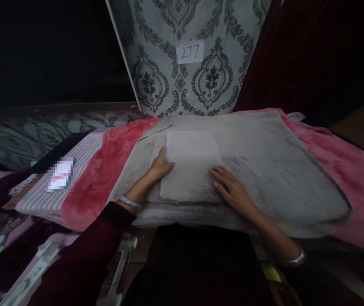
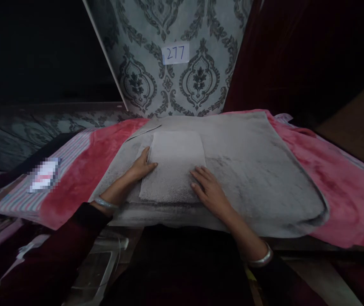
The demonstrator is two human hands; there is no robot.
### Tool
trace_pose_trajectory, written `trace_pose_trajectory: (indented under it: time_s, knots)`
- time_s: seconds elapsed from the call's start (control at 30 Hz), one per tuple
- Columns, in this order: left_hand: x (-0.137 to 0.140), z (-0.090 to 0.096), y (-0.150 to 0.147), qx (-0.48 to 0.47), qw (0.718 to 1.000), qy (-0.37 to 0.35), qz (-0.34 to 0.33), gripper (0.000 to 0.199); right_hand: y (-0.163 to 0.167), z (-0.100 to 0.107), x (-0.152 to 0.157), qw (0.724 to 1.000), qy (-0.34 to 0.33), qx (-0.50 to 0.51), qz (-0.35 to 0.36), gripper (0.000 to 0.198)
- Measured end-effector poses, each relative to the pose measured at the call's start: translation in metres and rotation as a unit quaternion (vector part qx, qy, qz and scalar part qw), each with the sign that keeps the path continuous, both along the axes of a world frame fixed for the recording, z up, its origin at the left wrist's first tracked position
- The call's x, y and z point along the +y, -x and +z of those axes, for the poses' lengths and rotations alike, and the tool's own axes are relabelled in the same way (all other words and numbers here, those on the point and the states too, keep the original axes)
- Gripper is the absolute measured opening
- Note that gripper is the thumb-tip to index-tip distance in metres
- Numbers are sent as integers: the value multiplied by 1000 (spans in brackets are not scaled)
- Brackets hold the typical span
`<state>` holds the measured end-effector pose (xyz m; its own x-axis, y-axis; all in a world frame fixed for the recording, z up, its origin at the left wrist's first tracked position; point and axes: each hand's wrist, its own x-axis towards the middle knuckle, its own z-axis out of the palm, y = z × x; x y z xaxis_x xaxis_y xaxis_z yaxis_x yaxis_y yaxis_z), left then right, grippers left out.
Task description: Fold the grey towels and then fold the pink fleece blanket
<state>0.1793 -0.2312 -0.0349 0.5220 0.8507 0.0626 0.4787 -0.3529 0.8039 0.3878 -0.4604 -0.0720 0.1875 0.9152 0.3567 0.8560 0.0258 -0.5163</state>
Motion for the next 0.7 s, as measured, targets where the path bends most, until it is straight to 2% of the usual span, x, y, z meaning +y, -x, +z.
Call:
trace_pose_trajectory:
  time_s: [0.1, 0.23, 0.33, 0.43, 0.5, 0.53, 0.6, 0.7]
  knots:
    - [-18, 1, 3, 139, 987, -79, 2, 89, 9, 10, 20, 997, 18, -64, 25, 60]
    - [-24, 16, 11, 261, 959, -112, -4, 78, 21, 10, 38, 982, 93, -141, 82, 59]
    - [-13, 34, 4, 273, 946, -176, -5, 66, 26, 15, 46, 975, 122, -149, 113, 57]
    - [8, 45, -25, 228, 935, -249, -112, 59, 30, 29, 59, 972, 95, -152, 150, 57]
    - [23, 43, -50, 220, 922, -251, -194, 60, 35, 35, 69, 967, 82, -161, 178, 59]
    - [30, 38, -60, 228, 918, -246, -211, 60, 37, 36, 74, 964, 82, -165, 189, 61]
    - [43, 26, -73, 258, 913, -237, -211, 60, 41, 33, 79, 960, 90, -167, 206, 62]
    - [58, 8, -77, 290, 904, -237, -208, 64, 43, 24, 80, 960, 95, -152, 216, 63]
